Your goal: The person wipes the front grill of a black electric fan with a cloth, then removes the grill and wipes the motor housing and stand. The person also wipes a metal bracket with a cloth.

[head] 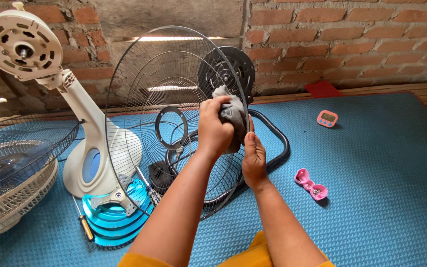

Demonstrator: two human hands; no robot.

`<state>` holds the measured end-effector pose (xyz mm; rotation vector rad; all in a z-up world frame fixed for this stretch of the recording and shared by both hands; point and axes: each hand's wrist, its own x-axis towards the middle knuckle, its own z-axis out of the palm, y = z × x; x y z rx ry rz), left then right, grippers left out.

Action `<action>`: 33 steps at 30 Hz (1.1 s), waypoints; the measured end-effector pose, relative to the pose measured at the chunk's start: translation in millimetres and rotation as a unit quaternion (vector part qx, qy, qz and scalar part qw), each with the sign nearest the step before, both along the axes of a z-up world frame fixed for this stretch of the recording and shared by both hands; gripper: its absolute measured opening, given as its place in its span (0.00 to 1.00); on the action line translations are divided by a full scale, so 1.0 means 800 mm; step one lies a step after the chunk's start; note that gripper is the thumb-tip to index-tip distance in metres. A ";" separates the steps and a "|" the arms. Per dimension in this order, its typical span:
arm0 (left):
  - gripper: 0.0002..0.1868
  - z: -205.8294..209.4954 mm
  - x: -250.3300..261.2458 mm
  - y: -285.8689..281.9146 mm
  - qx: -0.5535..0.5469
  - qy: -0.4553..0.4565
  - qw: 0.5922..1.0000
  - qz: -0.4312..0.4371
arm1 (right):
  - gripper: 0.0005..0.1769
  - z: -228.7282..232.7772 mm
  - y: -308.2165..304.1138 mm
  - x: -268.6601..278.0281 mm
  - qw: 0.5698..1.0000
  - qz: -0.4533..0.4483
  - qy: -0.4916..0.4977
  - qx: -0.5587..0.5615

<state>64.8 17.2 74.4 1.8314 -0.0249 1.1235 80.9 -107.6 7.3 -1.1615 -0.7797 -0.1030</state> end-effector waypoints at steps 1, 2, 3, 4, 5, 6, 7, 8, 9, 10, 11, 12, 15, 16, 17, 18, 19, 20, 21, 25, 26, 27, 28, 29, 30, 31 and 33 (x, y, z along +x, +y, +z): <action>0.27 -0.002 0.002 -0.002 0.007 0.024 1.000 -0.007 | 0.31 -0.001 0.000 0.001 1.000 -0.002 -0.006 -0.001; 0.26 -0.005 0.001 -0.004 0.015 0.048 0.999 -0.014 | 0.31 -0.001 0.000 0.002 1.000 0.000 -0.005 -0.001; 0.24 -0.010 -0.001 -0.005 0.024 0.072 0.997 -0.021 | 0.31 -0.002 0.000 0.002 1.000 0.001 -0.005 -0.001; 0.24 -0.018 -0.006 -0.004 0.048 0.090 0.994 -0.031 | 0.31 -0.002 0.000 0.003 1.000 0.002 -0.004 -0.002; 0.23 -0.028 -0.017 0.000 0.072 0.108 0.991 -0.041 | 0.31 -0.003 0.001 0.004 1.000 -0.001 0.005 0.001; 0.22 -0.039 -0.029 0.005 0.097 0.126 0.986 -0.051 | 0.30 -0.003 0.002 0.004 1.000 -0.003 0.015 0.004; 0.21 -0.050 -0.039 0.009 0.137 0.164 0.976 -0.045 | 0.30 -0.004 0.002 0.004 1.000 -0.006 0.024 0.007; 0.20 -0.061 -0.051 0.013 0.177 0.201 0.963 -0.039 | 0.30 -0.004 0.003 0.004 1.000 -0.005 0.028 0.007; 0.20 -0.071 -0.061 0.016 0.191 0.191 0.962 -0.033 | 0.30 -0.005 0.003 0.004 0.999 -0.003 0.031 0.007; 0.20 -0.080 -0.070 0.019 0.206 0.180 0.962 -0.026 | 0.30 -0.005 0.003 0.005 0.999 -0.002 0.034 0.007; 0.20 -0.086 -0.078 0.024 0.220 0.168 0.961 -0.020 | 0.29 -0.004 0.004 0.006 0.999 -0.005 0.031 0.006; 0.20 -0.092 -0.086 0.031 0.233 0.192 0.953 -0.016 | 0.29 -0.003 0.003 0.008 1.000 -0.008 0.028 0.004; 0.20 -0.099 -0.103 0.058 0.262 0.273 0.926 -0.005 | 0.28 0.002 0.003 0.016 0.999 -0.032 0.000 -0.007; 0.20 -0.099 -0.106 0.067 0.266 0.304 0.915 -0.003 | 0.28 0.004 0.003 0.019 0.999 -0.043 -0.012 -0.012; 0.20 -0.102 -0.106 0.073 0.269 0.336 0.903 -0.001 | 0.28 0.004 0.006 0.018 0.998 -0.061 -0.017 -0.020; 0.20 -0.104 -0.103 0.076 0.230 0.344 0.910 0.013 | 0.28 0.005 0.009 0.016 0.996 -0.079 -0.022 -0.028; 0.20 -0.107 -0.096 0.082 0.191 0.351 0.916 0.028 | 0.28 0.006 0.012 0.014 0.994 -0.097 -0.027 -0.037; 0.20 -0.108 -0.086 0.090 0.152 0.356 0.921 0.043 | 0.27 0.009 0.015 0.012 0.992 -0.110 -0.036 -0.041; 0.20 -0.109 -0.072 0.097 0.101 0.277 0.952 0.080 | 0.27 0.011 0.017 0.008 0.990 -0.122 -0.044 -0.045; 0.23 -0.107 0.004 0.138 -0.074 0.083 0.971 0.213 | 0.31 0.026 0.016 -0.001 0.998 -0.065 0.003 -0.014; 0.25 -0.103 0.021 0.149 -0.108 0.069 0.961 0.244 | 0.31 0.030 0.014 -0.003 0.997 -0.057 0.030 -0.030; 0.26 -0.097 0.036 0.157 -0.135 0.113 0.957 0.231 | 0.31 0.034 0.011 -0.003 0.996 -0.049 0.057 -0.046; 0.27 -0.091 0.049 0.163 -0.161 0.158 0.949 0.218 | 0.32 0.038 0.011 -0.001 0.994 -0.040 0.084 -0.062; 0.29 -0.085 0.054 0.164 -0.187 0.201 0.939 0.205 | 0.32 0.040 0.011 0.000 0.994 -0.030 0.090 -0.055; 0.26 -0.081 0.057 0.156 -0.122 0.153 0.961 0.193 | 0.32 0.041 0.010 0.001 0.994 -0.021 0.096 -0.048; 0.24 -0.077 0.061 0.137 -0.057 0.103 0.977 0.181 | 0.33 0.042 0.010 0.004 0.994 -0.012 0.101 -0.041; 0.21 -0.066 0.057 0.096 0.025 0.052 0.990 0.128 | 0.32 0.046 0.010 0.011 0.994 -0.014 0.100 -0.046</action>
